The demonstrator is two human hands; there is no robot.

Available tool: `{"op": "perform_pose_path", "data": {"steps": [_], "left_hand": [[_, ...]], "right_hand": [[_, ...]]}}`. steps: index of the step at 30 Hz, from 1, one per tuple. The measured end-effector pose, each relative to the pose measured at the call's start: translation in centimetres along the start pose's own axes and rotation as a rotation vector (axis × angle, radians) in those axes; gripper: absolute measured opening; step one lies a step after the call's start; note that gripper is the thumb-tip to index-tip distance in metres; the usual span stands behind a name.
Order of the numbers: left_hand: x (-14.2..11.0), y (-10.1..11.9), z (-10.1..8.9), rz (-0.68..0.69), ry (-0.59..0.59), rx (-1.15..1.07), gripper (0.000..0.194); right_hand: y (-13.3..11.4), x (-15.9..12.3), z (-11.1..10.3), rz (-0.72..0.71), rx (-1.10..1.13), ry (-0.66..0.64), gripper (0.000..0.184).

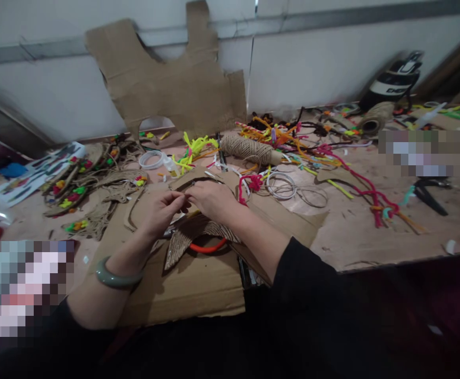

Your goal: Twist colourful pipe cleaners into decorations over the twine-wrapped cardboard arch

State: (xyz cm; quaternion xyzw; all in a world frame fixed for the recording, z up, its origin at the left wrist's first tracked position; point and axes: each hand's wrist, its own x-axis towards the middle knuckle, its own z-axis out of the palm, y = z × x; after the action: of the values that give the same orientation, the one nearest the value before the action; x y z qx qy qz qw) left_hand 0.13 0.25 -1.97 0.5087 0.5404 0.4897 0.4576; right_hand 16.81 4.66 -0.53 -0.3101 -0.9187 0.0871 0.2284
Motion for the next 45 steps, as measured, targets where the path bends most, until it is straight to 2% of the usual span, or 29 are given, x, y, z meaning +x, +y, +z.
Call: {"op": "perform_pose_path", "data": {"steps": [8,14,21,26,36,39,45], "left_hand": [[-0.05,-0.43,0.42,0.071,0.119,0.084,0.021],[-0.14,-0.35,0.37,0.207,0.109,0.075,0.019],[-0.08,-0.27,0.12,0.095,0.107,-0.002,0.025],[-0.02,-0.43,0.28,0.103,0.098,-0.081,0.026],[-0.22,-0.26,0.4,0.136,0.084,-0.053,0.02],[-0.24,-0.5,0.26,0.224,0.108,0.051,0.018],[-0.14,-0.67,-0.41,0.565,0.197,0.495,0.009]], "right_hand": [[-0.44,-0.04,-0.14,0.087,-0.009,-0.015,0.025],[-0.47,0.16,-0.33,0.138,0.082,-0.035,0.022],[-0.24,0.1,0.01,0.131,0.189,0.081,0.019],[-0.33,-0.02,0.47,0.103,0.191,0.143,0.018],[-0.48,-0.07,0.36,0.071,0.176,0.128,0.021],[-0.53,-0.04,0.32,0.08,0.194,0.123,0.021],[-0.72,0.24,0.06,0.173,0.292,0.064,0.021]]}}
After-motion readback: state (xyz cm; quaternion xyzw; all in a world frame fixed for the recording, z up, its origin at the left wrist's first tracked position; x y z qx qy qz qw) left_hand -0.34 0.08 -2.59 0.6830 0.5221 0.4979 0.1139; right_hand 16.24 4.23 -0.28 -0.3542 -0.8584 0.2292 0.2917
